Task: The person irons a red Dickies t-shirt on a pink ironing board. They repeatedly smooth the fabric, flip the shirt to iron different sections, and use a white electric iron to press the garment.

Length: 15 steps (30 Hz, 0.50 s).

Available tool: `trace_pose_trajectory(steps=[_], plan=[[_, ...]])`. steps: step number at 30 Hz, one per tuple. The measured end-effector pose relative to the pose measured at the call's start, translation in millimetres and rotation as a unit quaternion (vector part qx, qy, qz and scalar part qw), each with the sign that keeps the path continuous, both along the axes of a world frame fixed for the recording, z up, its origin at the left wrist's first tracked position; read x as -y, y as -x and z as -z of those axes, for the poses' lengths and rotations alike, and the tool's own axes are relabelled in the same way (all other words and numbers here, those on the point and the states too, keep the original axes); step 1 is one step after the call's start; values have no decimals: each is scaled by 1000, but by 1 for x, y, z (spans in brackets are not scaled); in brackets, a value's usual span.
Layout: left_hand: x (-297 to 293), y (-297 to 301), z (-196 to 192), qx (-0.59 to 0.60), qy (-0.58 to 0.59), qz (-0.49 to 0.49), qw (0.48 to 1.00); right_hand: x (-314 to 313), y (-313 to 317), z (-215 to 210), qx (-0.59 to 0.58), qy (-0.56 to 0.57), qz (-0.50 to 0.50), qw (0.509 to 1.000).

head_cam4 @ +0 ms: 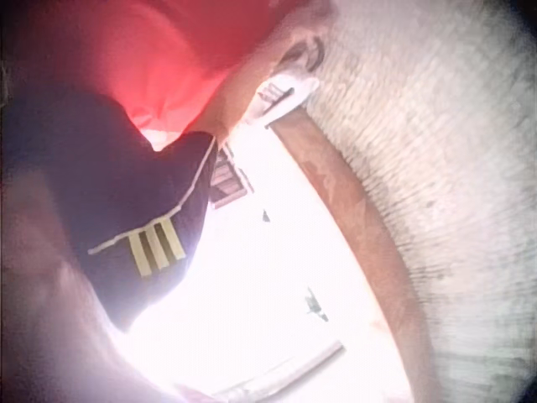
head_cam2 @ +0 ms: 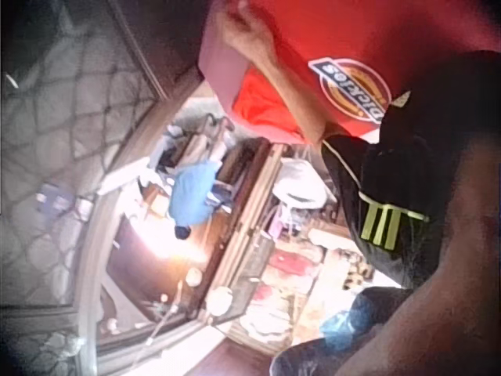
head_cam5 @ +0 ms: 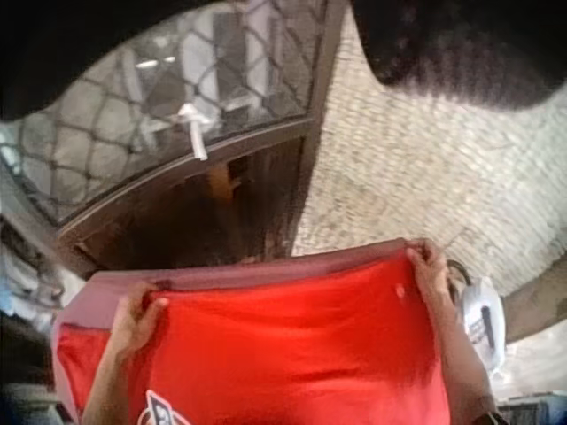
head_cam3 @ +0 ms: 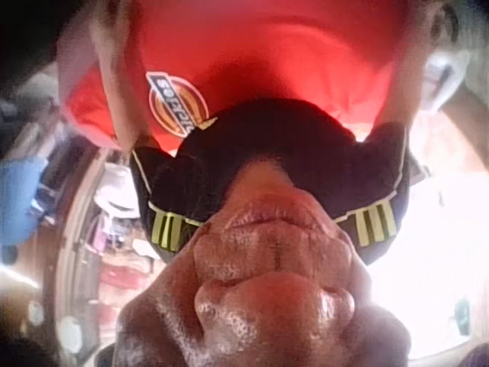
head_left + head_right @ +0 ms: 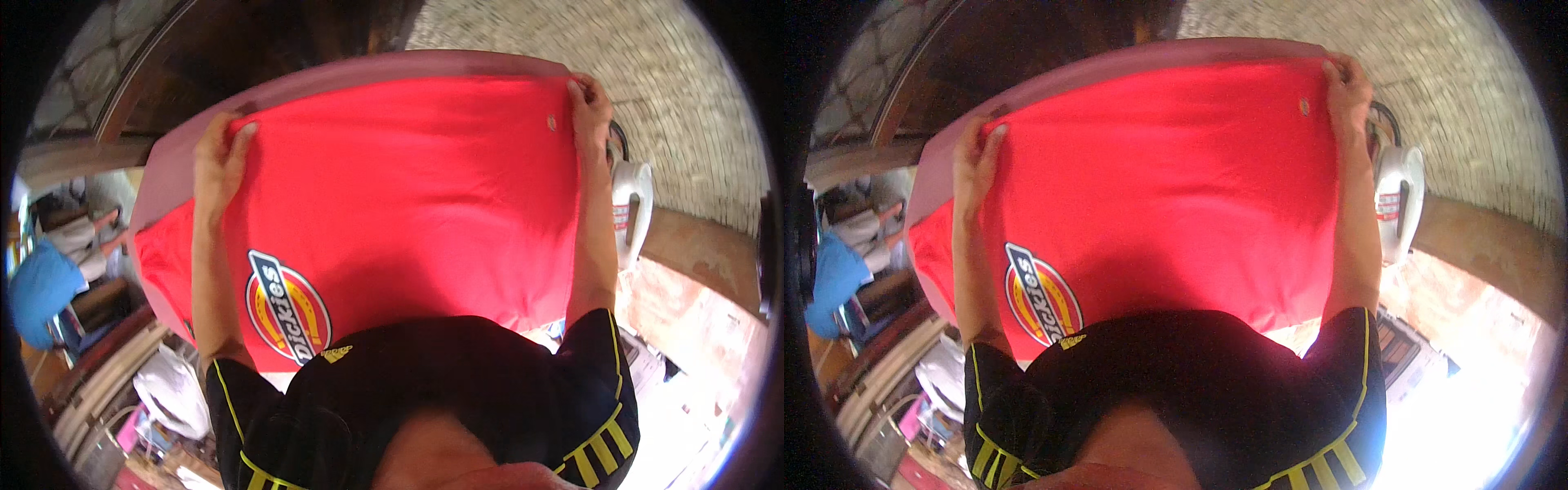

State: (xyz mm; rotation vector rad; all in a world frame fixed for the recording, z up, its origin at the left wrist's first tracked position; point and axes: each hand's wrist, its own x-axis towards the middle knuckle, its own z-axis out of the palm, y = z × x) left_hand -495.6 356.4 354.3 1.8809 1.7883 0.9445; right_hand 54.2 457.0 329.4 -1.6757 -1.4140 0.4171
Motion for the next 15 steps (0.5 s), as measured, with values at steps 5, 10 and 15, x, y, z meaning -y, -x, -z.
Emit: trace_pose_trajectory(steps=[5, 10, 15], plan=[[-8, -8, 12, 34, -81, 11, 996, -3, 16, 2, 34, -47, -4, 998], [-10, -17, 17, -85, -135, 14, 987, -5, 19, 3, 249, -137, 24, 959], [-11, -20, 12, -140, -159, 9, 977, 56, 123, 9, 296, -189, -288, 891]])
